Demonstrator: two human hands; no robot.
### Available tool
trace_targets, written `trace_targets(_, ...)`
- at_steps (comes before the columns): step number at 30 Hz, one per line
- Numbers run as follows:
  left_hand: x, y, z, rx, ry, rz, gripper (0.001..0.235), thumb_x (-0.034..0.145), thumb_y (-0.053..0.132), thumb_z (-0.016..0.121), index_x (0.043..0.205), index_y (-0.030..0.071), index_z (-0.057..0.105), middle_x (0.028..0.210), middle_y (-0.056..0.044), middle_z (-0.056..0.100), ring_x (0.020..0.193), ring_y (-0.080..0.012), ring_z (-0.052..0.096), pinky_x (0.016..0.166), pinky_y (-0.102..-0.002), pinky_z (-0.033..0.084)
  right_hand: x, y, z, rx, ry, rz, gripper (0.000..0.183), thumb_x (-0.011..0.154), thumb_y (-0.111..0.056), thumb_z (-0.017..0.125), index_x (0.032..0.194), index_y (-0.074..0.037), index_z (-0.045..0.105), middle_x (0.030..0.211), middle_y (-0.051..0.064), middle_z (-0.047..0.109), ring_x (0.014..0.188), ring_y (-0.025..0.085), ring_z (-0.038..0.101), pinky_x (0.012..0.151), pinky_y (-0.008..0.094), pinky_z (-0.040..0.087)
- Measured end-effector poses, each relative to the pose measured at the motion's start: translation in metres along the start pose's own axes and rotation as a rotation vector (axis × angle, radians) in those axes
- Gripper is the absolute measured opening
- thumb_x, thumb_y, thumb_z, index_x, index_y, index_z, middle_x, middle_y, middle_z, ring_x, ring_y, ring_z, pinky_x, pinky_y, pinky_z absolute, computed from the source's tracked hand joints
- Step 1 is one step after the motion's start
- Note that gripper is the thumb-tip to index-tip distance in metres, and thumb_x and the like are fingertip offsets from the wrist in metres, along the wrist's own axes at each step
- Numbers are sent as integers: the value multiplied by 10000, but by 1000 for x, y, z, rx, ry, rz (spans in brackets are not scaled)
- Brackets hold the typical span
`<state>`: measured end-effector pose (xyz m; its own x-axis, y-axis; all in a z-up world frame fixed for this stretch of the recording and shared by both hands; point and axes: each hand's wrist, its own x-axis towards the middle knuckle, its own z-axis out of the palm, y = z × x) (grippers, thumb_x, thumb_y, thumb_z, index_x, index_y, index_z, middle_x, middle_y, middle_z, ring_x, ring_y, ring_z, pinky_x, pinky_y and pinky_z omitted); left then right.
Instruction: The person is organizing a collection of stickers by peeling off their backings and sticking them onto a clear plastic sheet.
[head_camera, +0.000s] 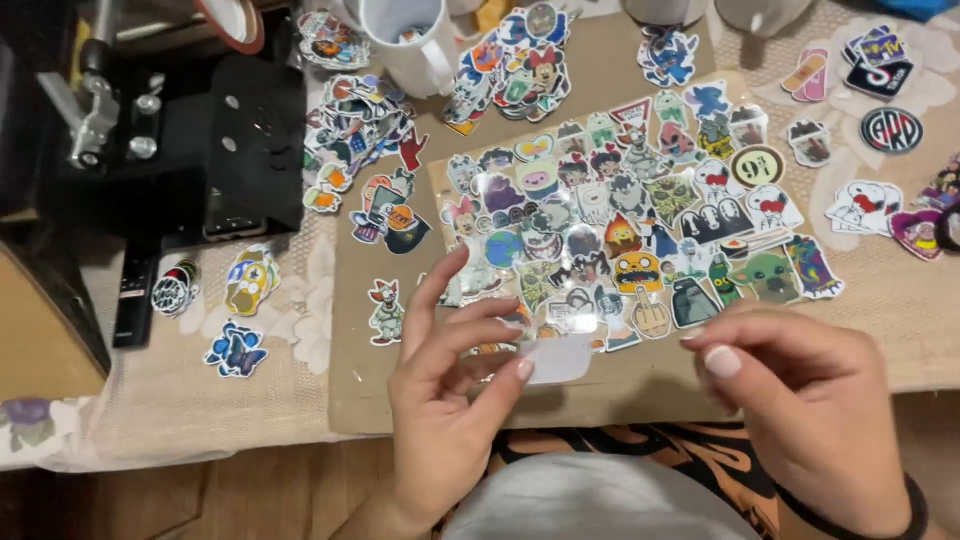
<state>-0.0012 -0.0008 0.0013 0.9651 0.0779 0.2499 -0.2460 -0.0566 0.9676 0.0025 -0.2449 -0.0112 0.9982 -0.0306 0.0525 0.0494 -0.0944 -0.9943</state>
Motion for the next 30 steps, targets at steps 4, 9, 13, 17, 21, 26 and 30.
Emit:
trace_targets(4,-1,-5,-13,-6,36,30,244,853,-7,722,1048,133,674,1514,-217,418,1212,-204,644,848,-242,635,8,18,5,394,-112,188,201,922,-88,637,1011,71,722,719,148,596,602,196,495,503,288,364)
trace_targets(9,2,-6,-17,-59,36,2,228,851,-42,705,1036,89,681,1553,-180,356,1181,-213,656,864,-267,657,9,22,0,589,-190,370,203,910,-35,635,1051,78,727,741,178,580,574,211,467,462,282,352)
trace_targets(13,1,-5,-14,-55,36,11,242,845,-46,714,1042,91,688,1543,-169,365,1195,-216,651,864,-252,657,8,32,-3,517,-147,295,105,859,-4,709,942,24,767,793,185,712,706,239,629,593,343,493)
trace_targets(17,-2,-2,-9,-63,17,34,262,853,-15,717,1053,150,679,1533,-197,382,1163,-211,671,865,-270,669,21,10,12,338,-261,-12,104,803,-101,756,815,-76,656,770,102,621,721,198,561,694,294,434)
trace_targets(21,-4,2,-6,-52,2,30,271,860,-13,707,1054,173,674,1554,-178,380,1168,-203,670,824,-256,655,37,-35,39,-227,-210,-167,219,777,-84,781,992,-50,803,800,68,668,667,129,531,587,227,407)
trace_targets(26,-7,7,-5,-15,0,26,269,863,2,694,1051,195,678,1567,-168,369,1174,-185,668,825,-257,654,53,-44,49,-169,-380,-95,293,789,-116,771,1073,-66,823,825,54,636,691,134,490,595,239,360)
trace_targets(30,-6,8,-5,-18,-21,43,258,876,33,684,1064,210,673,1562,-179,375,1214,-180,653,846,-266,660,59,-45,55,-173,-402,-23,195,766,-95,807,944,-54,874,698,59,605,641,143,489,557,263,337)
